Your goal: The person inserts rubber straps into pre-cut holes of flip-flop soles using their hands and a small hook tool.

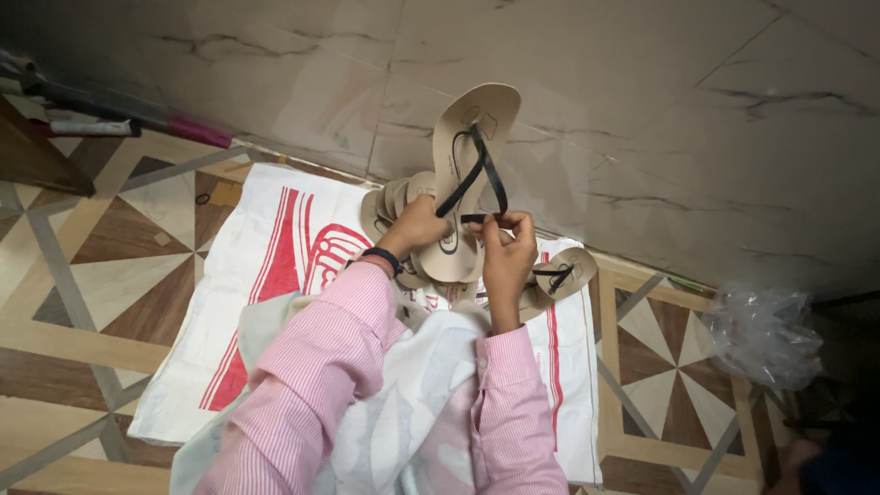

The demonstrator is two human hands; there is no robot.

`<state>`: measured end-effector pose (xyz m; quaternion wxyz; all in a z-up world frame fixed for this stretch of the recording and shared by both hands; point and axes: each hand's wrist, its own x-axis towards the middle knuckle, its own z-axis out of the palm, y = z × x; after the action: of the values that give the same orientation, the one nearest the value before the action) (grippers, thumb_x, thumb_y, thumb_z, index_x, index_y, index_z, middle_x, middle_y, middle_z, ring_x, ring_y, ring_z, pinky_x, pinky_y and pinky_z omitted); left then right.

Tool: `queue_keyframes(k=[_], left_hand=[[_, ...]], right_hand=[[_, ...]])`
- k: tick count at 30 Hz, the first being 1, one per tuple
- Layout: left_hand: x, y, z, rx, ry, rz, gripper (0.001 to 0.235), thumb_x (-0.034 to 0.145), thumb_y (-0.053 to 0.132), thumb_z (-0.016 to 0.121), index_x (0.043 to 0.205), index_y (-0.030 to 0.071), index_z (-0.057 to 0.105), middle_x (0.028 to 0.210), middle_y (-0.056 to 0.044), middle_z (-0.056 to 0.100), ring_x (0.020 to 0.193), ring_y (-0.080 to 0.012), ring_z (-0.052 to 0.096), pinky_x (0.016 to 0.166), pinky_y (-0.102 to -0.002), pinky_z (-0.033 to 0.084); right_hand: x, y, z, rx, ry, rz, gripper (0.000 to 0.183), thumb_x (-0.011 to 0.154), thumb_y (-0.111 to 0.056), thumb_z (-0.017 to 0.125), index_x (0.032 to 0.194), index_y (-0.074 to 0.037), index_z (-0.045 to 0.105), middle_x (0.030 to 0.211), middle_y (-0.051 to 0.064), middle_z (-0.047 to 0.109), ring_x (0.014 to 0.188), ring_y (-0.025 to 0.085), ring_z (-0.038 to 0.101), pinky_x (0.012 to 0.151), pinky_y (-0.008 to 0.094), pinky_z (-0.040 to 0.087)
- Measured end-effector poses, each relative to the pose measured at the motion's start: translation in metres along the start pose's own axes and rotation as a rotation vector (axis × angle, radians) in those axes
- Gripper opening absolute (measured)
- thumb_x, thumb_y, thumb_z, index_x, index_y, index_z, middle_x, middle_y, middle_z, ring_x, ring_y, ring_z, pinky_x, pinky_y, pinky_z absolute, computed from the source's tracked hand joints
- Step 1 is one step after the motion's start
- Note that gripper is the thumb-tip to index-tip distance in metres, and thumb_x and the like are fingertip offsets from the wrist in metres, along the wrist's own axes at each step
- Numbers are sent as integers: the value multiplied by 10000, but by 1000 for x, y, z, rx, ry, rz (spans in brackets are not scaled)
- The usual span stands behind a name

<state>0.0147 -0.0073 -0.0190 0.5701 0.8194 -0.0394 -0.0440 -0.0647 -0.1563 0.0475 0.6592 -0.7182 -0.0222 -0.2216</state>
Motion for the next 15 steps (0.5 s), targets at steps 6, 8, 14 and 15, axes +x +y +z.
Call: queue_keyframes(k=[6, 8, 14, 15], left_hand=[[2, -2, 4, 16, -31, -69, 278, 702, 125, 661, 883, -83, 699, 821, -261, 730, 803, -345, 757, 739, -418, 566], [2, -5, 4, 21, -13, -40, 298, 696, 125, 670, 909, -81, 697, 850, -267, 729, 836, -353, 752, 762, -417, 564], [-5, 4, -1, 53, 44, -31, 357, 693, 143, 708, 968, -85, 693, 930, -296, 718, 941, -393, 732, 825, -425, 556], [-6, 6, -2, 57, 63, -46, 361, 699, 150, 712, 971, -86, 694, 937, -304, 713, 955, -404, 725, 832, -430, 552]], right_hand=[[0, -1, 1, -13, 4, 33, 126, 969, -2, 650, 968, 24, 526, 914, 96, 703, 823, 191, 788, 709, 275, 634], [2, 3, 1, -80, 14, 16, 128, 961, -3, 667, 963, 30, 543, 908, 99, 710, 816, 190, 781, 701, 277, 625], [3, 3, 0, -169, 15, -15, 138, 928, -18, 705, 953, 27, 576, 890, 75, 719, 783, 144, 765, 667, 256, 602], [3, 1, 1, -156, 10, -1, 145, 915, -22, 708, 951, 21, 575, 885, 64, 716, 772, 127, 764, 654, 246, 594]])
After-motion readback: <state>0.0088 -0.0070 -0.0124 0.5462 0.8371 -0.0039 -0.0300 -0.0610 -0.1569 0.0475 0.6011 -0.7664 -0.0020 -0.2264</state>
